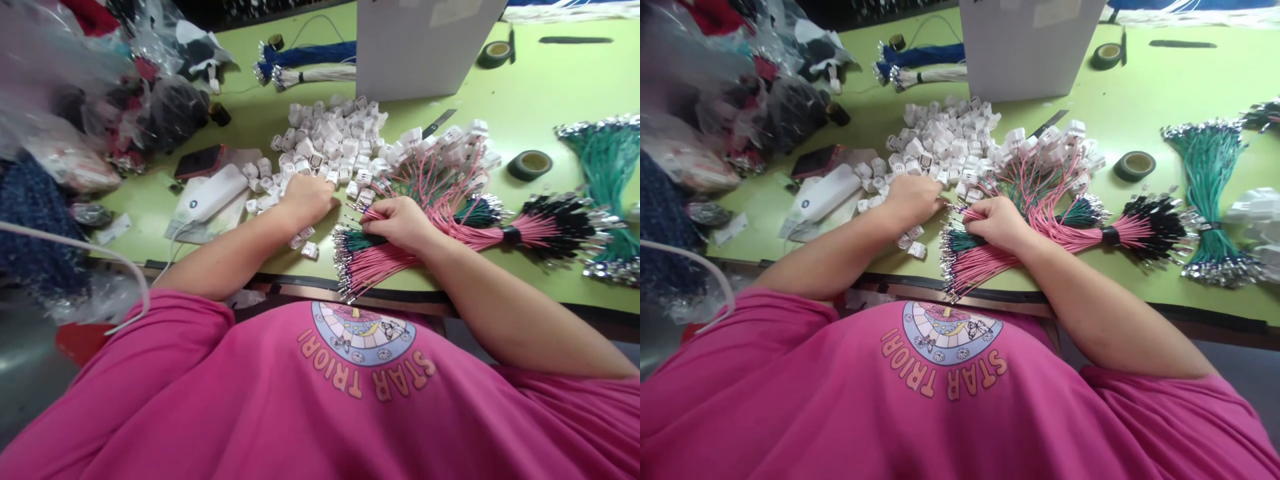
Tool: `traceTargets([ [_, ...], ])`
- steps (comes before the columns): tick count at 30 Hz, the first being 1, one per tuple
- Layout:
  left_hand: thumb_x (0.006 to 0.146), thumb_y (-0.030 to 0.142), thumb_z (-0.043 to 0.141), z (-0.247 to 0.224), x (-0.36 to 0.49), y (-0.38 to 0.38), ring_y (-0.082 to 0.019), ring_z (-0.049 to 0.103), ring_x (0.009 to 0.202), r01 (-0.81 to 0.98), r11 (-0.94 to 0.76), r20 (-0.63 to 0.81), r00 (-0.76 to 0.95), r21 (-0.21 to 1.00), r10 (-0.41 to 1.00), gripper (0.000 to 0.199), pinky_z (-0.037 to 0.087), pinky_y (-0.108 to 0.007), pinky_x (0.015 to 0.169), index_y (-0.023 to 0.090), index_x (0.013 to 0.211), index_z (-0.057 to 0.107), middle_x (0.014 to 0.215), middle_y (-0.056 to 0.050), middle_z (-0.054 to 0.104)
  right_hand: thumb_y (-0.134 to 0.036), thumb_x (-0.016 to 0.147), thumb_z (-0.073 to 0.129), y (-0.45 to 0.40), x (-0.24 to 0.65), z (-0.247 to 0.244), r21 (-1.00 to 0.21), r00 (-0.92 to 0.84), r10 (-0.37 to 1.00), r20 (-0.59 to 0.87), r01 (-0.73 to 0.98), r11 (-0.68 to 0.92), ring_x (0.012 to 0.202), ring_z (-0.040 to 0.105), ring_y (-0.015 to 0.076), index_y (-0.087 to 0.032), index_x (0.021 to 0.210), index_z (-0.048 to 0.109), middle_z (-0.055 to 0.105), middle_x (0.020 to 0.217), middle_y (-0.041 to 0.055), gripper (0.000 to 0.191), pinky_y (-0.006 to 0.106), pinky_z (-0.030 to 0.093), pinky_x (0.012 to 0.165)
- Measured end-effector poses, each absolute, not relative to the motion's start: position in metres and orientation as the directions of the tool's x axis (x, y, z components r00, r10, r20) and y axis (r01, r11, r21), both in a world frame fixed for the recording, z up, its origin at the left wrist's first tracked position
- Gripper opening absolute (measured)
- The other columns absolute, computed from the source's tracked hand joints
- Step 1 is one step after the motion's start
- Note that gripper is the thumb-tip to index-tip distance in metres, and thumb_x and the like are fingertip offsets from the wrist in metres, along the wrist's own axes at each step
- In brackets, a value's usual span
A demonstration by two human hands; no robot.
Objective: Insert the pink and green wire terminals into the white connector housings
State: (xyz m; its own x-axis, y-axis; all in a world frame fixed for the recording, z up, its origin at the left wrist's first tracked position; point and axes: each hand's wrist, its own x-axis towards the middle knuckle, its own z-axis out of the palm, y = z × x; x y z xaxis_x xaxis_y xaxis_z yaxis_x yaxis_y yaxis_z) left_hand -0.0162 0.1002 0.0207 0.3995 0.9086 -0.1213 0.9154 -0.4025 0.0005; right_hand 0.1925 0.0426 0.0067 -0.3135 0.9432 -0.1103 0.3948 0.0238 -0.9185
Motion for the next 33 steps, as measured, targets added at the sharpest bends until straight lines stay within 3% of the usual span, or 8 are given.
traceTargets([
  [2, 0.08, 0.033, 0.072, 0.023, -0.021, 0.101, -0.026, 0.061, 0.094, 0.884, -0.417, -0.061, 0.438, 0.211, 0.897, 0.021, 0.041, -0.039, 0.089, 0.017, 0.094, 0.072, 0.093, -0.01, 0.066, -0.025, 0.064, 0.067, 0.042, 0.193, 0.009, -0.921, -0.306, 0.947, -0.1, 0.389, 0.029, 0.06, 0.048, 0.0114, -0.015, 0.063, 0.068, 0.055, 0.057, -0.0027, 0.01, 0.027, 0.038, 0.061],
  [6, 0.064, 0.017, 0.083, 0.035, -0.031, 0.092, -0.016, 0.056, 0.079, 0.649, -0.297, -0.036, 0.448, 0.7, 0.893, 0.043, 0.044, -0.03, 0.076, 0.02, 0.104, 0.067, 0.097, -0.005, 0.064, -0.027, 0.064, 0.068, 0.041, 0.197, 0.011, -0.943, -0.313, 0.948, -0.065, 0.33, 0.044, 0.062, 0.048, 0.0115, -0.016, 0.064, 0.066, 0.056, 0.061, -0.0026, 0.011, 0.027, 0.037, 0.062],
  [8, 0.063, 0.013, 0.082, 0.035, -0.03, 0.083, -0.011, 0.053, 0.072, 0.493, -0.162, -0.081, 0.434, 0.855, 0.897, 0.042, 0.044, -0.027, 0.069, 0.019, 0.101, 0.065, 0.097, -0.004, 0.064, -0.028, 0.066, 0.068, 0.041, 0.199, 0.012, -0.961, -0.314, 0.947, -0.067, 0.277, 0.024, 0.062, 0.047, 0.011, -0.016, 0.066, 0.066, 0.056, 0.062, -0.0026, 0.012, 0.027, 0.037, 0.062],
  [10, 0.065, 0.013, 0.081, 0.03, -0.025, 0.075, -0.009, 0.055, 0.071, 0.351, -0.024, -0.141, 0.437, 0.936, 0.888, 0.037, 0.046, -0.026, 0.068, 0.016, 0.098, 0.064, 0.093, -0.004, 0.065, -0.028, 0.068, 0.068, 0.041, 0.2, 0.012, -0.971, -0.297, 0.952, -0.073, 0.239, 0.001, 0.062, 0.045, 0.0104, -0.016, 0.07, 0.068, 0.056, 0.062, -0.0027, 0.012, 0.027, 0.035, 0.061],
  [15, 0.066, 0.017, 0.085, 0.017, -0.012, 0.064, -0.013, 0.069, 0.079, 0.071, 0.238, -0.244, 0.452, 0.969, 0.858, 0.038, 0.058, -0.029, 0.079, 0.014, 0.097, 0.062, 0.09, -0.004, 0.068, -0.028, 0.074, 0.066, 0.039, 0.202, 0.012, -0.961, -0.213, 0.976, -0.049, 0.275, 0.012, 0.061, 0.039, 0.0094, -0.016, 0.068, 0.066, 0.049, 0.06, -0.0038, 0.014, 0.027, 0.031, 0.06],
  [21, 0.062, 0.018, 0.089, 0.017, -0.012, 0.064, -0.017, 0.074, 0.086, -0.028, 0.316, -0.269, 0.457, 0.948, 0.848, 0.047, 0.061, -0.031, 0.082, 0.015, 0.098, 0.059, 0.096, -0.005, 0.071, -0.028, 0.076, 0.065, 0.038, 0.201, 0.012, -0.938, -0.178, 0.983, -0.035, 0.345, 0.029, 0.061, 0.036, 0.0091, -0.015, 0.067, 0.064, 0.043, 0.058, -0.0047, 0.016, 0.027, 0.029, 0.06],
  [29, 0.06, 0.02, 0.089, 0.006, -0.007, 0.06, -0.013, 0.068, 0.078, 0.169, 0.093, -0.157, 0.421, 0.981, 0.893, 0.039, 0.057, -0.029, 0.077, 0.014, 0.093, 0.07, 0.092, -0.004, 0.071, -0.03, 0.078, 0.061, 0.037, 0.197, 0.01, -0.905, -0.217, 0.976, -0.023, 0.418, 0.072, 0.06, 0.036, 0.0091, -0.016, 0.063, 0.058, 0.042, 0.057, -0.0048, 0.02, 0.027, 0.027, 0.059],
  [33, 0.061, 0.019, 0.087, 0.005, -0.001, 0.056, -0.01, 0.065, 0.071, 0.221, 0.099, -0.183, 0.402, 0.97, 0.897, 0.037, 0.055, -0.028, 0.072, 0.013, 0.094, 0.072, 0.09, -0.004, 0.071, -0.029, 0.078, 0.06, 0.037, 0.195, 0.01, -0.882, -0.22, 0.975, -0.013, 0.462, 0.093, 0.06, 0.037, 0.0091, -0.016, 0.062, 0.057, 0.042, 0.057, -0.0049, 0.021, 0.027, 0.028, 0.059],
])
